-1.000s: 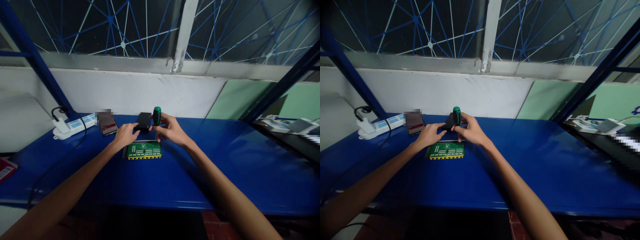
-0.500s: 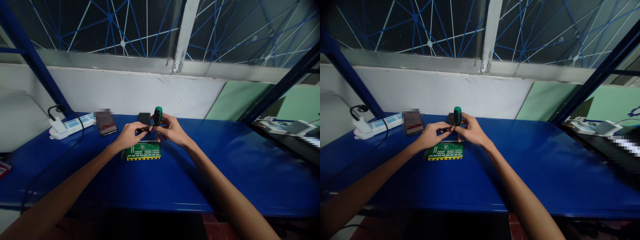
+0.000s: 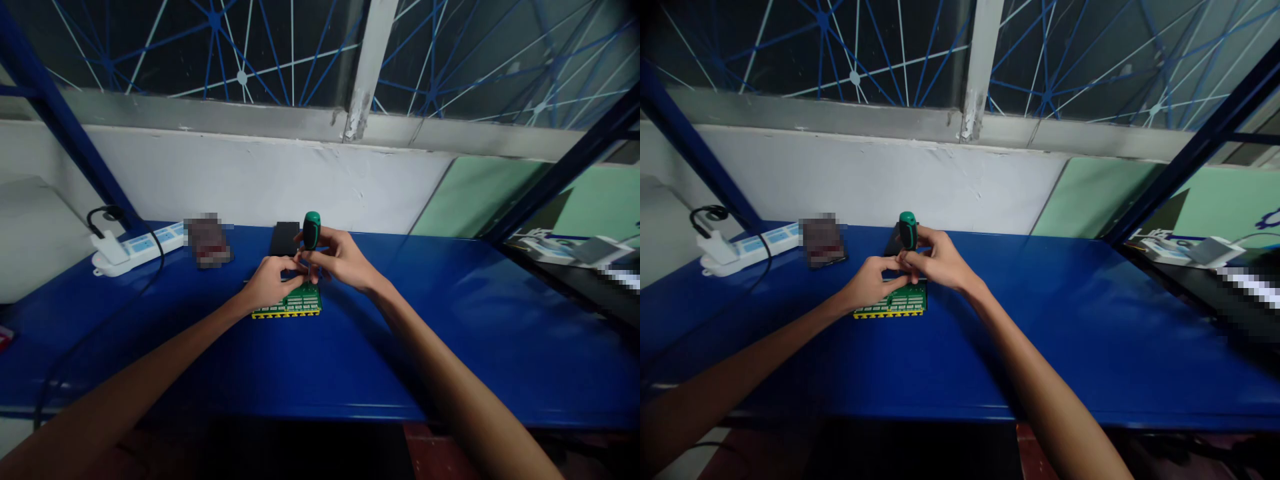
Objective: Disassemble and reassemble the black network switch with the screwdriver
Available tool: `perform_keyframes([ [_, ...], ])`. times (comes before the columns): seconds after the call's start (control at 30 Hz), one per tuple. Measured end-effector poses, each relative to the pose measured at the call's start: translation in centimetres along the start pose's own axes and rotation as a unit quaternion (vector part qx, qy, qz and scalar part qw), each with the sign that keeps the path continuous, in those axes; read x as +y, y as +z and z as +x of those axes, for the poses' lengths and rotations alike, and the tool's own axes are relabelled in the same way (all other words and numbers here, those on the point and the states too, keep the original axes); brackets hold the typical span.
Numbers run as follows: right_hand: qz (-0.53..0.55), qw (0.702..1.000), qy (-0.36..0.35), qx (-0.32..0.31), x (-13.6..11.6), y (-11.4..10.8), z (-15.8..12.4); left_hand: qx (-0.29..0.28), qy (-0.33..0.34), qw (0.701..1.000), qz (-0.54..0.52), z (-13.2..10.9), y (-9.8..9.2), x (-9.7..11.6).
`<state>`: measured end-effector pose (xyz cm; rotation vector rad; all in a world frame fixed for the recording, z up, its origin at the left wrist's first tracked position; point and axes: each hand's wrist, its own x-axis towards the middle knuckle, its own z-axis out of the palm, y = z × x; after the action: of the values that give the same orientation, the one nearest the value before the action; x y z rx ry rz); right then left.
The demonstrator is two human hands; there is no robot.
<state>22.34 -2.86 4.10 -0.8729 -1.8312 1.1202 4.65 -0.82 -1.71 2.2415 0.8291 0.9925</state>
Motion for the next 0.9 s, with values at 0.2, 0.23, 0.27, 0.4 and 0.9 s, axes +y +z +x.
perform_keyframes([
  [0.2,-0.014,1.0,0.005,0.017,0.23,0.23,0.11,0.033,-0.004,0.999,0.006,-0.06,0.23,0.14],
  [0.23,-0.012,1.0,0.004,0.017,0.25,0.25,0.12,0.032,-0.001,0.999,0.001,-0.06,0.26,0.19],
  [0.27,-0.012,1.0,0.002,0.018,0.27,0.26,0.11,0.031,0.003,1.0,-0.004,-0.06,0.28,0.22],
  [0.4,-0.019,1.0,-0.001,0.01,0.28,0.34,0.05,0.011,0.015,1.0,-0.014,-0.08,0.3,0.24],
  [0.9,-0.013,1.0,-0.004,0.016,0.04,0.73,0.03,0.025,0.025,0.999,-0.003,-0.07,0.26,-0.03],
])
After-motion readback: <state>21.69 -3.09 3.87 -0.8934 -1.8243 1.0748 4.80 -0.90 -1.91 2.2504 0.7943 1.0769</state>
